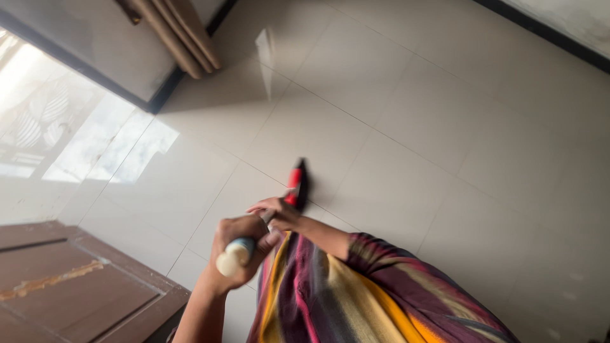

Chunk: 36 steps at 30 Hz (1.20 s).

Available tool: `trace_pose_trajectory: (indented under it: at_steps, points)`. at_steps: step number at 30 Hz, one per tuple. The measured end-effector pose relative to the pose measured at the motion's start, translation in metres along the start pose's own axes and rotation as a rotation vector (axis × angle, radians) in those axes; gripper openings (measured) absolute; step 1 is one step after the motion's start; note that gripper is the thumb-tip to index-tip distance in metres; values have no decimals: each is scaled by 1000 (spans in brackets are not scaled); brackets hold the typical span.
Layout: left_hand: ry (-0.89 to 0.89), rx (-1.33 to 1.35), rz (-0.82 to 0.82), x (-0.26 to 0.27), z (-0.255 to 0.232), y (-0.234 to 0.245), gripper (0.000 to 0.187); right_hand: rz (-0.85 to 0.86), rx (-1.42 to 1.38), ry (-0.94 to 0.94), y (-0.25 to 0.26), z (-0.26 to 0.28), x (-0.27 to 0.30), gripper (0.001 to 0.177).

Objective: The person sweeps the floor with a broom, moving dust toward an open doorway and then sweeping outside onto a balcony.

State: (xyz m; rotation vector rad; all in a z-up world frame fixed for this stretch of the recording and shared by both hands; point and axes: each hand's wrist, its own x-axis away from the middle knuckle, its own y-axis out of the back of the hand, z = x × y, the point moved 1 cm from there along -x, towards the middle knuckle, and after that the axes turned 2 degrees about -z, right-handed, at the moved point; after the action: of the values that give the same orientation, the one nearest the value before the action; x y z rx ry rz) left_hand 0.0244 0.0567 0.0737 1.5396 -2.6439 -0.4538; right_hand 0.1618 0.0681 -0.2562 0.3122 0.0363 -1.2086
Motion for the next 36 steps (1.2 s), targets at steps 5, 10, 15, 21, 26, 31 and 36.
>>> trace_pose_trajectory:
  at_steps: [5,10,15,21,26,31,36]
  points:
    - [-19,-187,143,-16,7,-10,23,18,-15,82,-61,-8,-75,12]
    - [-193,-127,394,-34,7,13,21,91,214,245,-29,49,-119,16]
    - [-575,-395,167,-9,5,115,15,98,224,209,9,142,-140,16]
    - [120,522,-247,-78,154,106,24,65,496,-296,101,4,-123,28]
    - [218,507,-282,-81,207,83,32,152,471,-318,92,-56,-123,37]
    - [41,282,-305,-65,125,210,38,147,148,-118,-40,-30,-231,23]
    - [-38,-195,-98,-98,86,224,25,159,63,159,-137,-32,-331,9]
